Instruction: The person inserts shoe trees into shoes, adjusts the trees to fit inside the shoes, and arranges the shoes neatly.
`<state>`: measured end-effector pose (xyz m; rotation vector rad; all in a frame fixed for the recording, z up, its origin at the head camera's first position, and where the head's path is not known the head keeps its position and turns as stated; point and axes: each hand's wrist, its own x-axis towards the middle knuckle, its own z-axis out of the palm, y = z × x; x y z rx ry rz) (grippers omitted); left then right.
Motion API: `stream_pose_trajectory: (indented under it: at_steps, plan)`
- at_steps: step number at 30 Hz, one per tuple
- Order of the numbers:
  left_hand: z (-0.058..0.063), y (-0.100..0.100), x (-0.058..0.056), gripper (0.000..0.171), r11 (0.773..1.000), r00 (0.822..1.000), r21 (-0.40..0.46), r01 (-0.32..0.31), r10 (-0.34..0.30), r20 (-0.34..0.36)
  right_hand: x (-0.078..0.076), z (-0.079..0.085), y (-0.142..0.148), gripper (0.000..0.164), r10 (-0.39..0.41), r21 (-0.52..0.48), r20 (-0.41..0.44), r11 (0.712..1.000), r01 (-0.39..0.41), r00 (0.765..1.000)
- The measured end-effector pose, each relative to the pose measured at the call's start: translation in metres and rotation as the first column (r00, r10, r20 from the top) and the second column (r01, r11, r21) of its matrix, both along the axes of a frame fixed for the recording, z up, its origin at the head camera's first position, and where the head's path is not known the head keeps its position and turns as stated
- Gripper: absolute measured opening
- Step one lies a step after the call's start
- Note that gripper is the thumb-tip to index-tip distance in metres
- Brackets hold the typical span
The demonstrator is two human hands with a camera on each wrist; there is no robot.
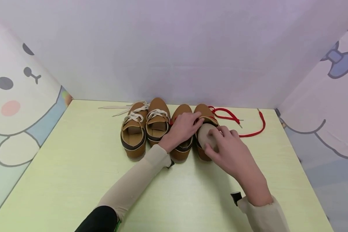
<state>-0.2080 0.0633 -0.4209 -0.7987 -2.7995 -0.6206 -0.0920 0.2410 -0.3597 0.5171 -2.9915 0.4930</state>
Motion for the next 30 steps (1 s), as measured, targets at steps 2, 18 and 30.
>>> stream_pose_trajectory:
  at_steps: [2, 18, 30]
  plan:
    - [0.0, 0.0, 0.0, 0.027, 1.0, 1.0, 0.007, 0.004, -0.004, 0.002, -0.003, 0.0, -0.002, 0.031, -0.005, 0.009, 0.01, 1.0, 0.005, 1.0]
    - [-0.002, -0.003, -0.001, 0.025, 1.0, 1.0, 0.025, 0.011, -0.012, 0.023, -0.018, -0.004, -0.011, 0.035, -0.055, 0.071, 0.088, 0.996, 0.048, 0.995]
    - [0.001, -0.003, -0.001, 0.024, 1.0, 0.998, 0.03, 0.004, -0.006, 0.068, -0.026, -0.013, -0.017, 0.05, -0.098, 0.075, 0.038, 0.993, 0.095, 0.994]
